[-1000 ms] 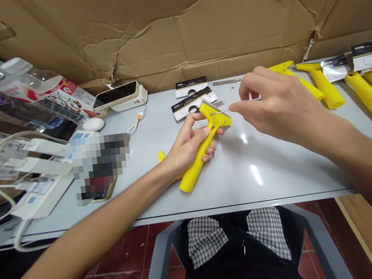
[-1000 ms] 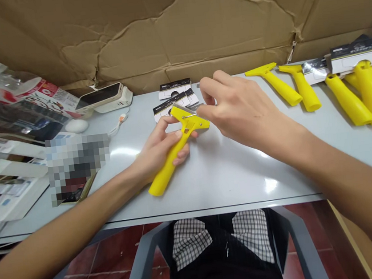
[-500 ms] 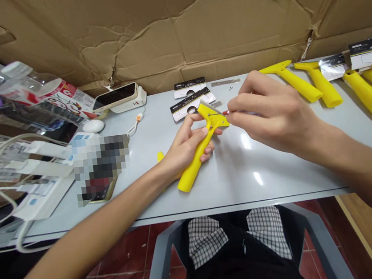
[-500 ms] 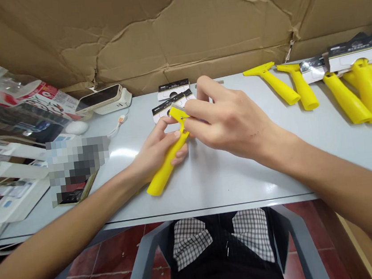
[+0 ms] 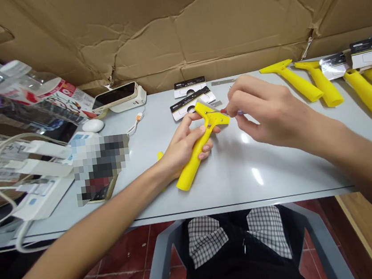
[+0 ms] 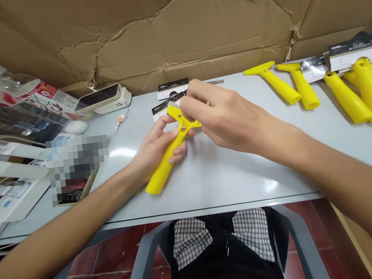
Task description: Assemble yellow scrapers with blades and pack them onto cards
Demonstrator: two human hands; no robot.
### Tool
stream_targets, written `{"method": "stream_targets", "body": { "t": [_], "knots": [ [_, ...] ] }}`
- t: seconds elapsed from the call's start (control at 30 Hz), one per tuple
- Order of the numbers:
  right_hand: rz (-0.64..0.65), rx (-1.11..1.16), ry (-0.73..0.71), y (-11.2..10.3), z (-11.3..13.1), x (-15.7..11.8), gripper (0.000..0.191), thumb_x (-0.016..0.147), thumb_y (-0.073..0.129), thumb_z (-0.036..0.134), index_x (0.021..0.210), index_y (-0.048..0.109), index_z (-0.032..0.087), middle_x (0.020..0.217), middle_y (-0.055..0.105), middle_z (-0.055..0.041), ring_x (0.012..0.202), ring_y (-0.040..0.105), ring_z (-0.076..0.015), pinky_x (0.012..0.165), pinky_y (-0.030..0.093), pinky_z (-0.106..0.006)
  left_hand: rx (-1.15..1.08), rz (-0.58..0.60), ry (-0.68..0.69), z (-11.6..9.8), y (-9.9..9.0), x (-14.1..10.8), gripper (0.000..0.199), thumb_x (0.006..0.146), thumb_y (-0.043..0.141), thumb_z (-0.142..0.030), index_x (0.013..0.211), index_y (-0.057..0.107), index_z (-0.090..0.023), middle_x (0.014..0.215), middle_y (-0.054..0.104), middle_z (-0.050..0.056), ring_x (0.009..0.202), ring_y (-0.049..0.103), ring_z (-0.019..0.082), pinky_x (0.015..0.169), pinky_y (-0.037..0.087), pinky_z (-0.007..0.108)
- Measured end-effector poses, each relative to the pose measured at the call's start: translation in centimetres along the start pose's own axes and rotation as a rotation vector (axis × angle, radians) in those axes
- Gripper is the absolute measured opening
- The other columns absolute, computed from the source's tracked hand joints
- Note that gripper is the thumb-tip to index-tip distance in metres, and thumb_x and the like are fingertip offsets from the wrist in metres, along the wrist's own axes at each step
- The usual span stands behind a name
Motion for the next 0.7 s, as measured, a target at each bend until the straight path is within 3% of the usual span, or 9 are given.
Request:
{"method": "stream_targets", "body": {
  "t": [0.2, 0.37, 0.43, 0.57, 0.7],
  "knots": [
    [-0.014, 0.049, 0.164, -1.0, -2.0, -0.1, 0.022, 0.106, 0.055, 0.023, 0.108, 0.076, 0.031, 0.115, 0.077, -0.0083, 0.107, 0.072, -0.0284, 0.092, 0.06, -0.046, -0.003, 0.013, 0.006, 0.1, 0.0, -0.1, 0.036, 0.099, 0.072, -0.025, 0.119, 0.043, -0.028, 0.108, 0.078, 0.006, 0.055, 0.057, 0.007, 0.045, 0.039, 0.019],
    [-0.118, -0.014, 0.043, -1.9, -1.3, -0.1, 0.021, 0.107, 0.052, 0.022, 0.107, 0.073, 0.024, 0.115, 0.074, -0.0129, 0.102, 0.071, -0.0273, 0.087, 0.058, -0.044, 0.018, 0.038, 0.01, 0.1, 0.2, -0.2, 0.035, 0.1, 0.073, -0.026, 0.118, 0.044, -0.027, 0.108, 0.077, 0.006, 0.054, 0.057, 0.007, 0.045, 0.039, 0.019],
    [-0.095, -0.018, 0.009, -1.7, -1.0, 0.0, 0.025, 0.107, 0.047, 0.02, 0.11, 0.072, 0.023, 0.118, 0.072, -0.0131, 0.104, 0.071, -0.027, 0.088, 0.057, -0.044, 0.02, 0.036, 0.014, 0.1, 0.2, -0.2, 0.034, 0.099, 0.073, -0.026, 0.118, 0.044, -0.027, 0.107, 0.077, 0.006, 0.054, 0.056, 0.006, 0.045, 0.038, 0.019],
    [0.014, -0.014, 0.093, -1.0, -1.3, 0.1, 0.031, 0.11, 0.042, 0.023, 0.113, 0.073, 0.028, 0.12, 0.071, -0.0094, 0.11, 0.071, -0.0271, 0.09, 0.057, -0.042, 0.001, 0.015, 0.011, 0.0, 0.0, -0.1, 0.035, 0.098, 0.073, -0.024, 0.117, 0.044, -0.028, 0.105, 0.076, 0.004, 0.054, 0.056, 0.007, 0.045, 0.038, 0.019],
    [0.054, -0.053, 0.132, -1.0, -1.4, 0.1, 0.034, 0.114, 0.042, 0.03, 0.111, 0.075, 0.028, 0.112, 0.074, -0.0079, 0.103, 0.072, -0.0265, 0.087, 0.055, -0.041, -0.006, 0.005, 0.015, 0.0, -0.1, 0.0, 0.034, 0.098, 0.072, -0.022, 0.117, 0.044, -0.027, 0.104, 0.076, 0.004, 0.054, 0.055, 0.007, 0.045, 0.037, 0.018]
  ]
}}
Point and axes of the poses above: each hand's wrist, its own x-axis towards the middle knuckle, its own y-axis out of the palm, z = x × y, the point moved 9 cm from there along x, towards the middle knuckle
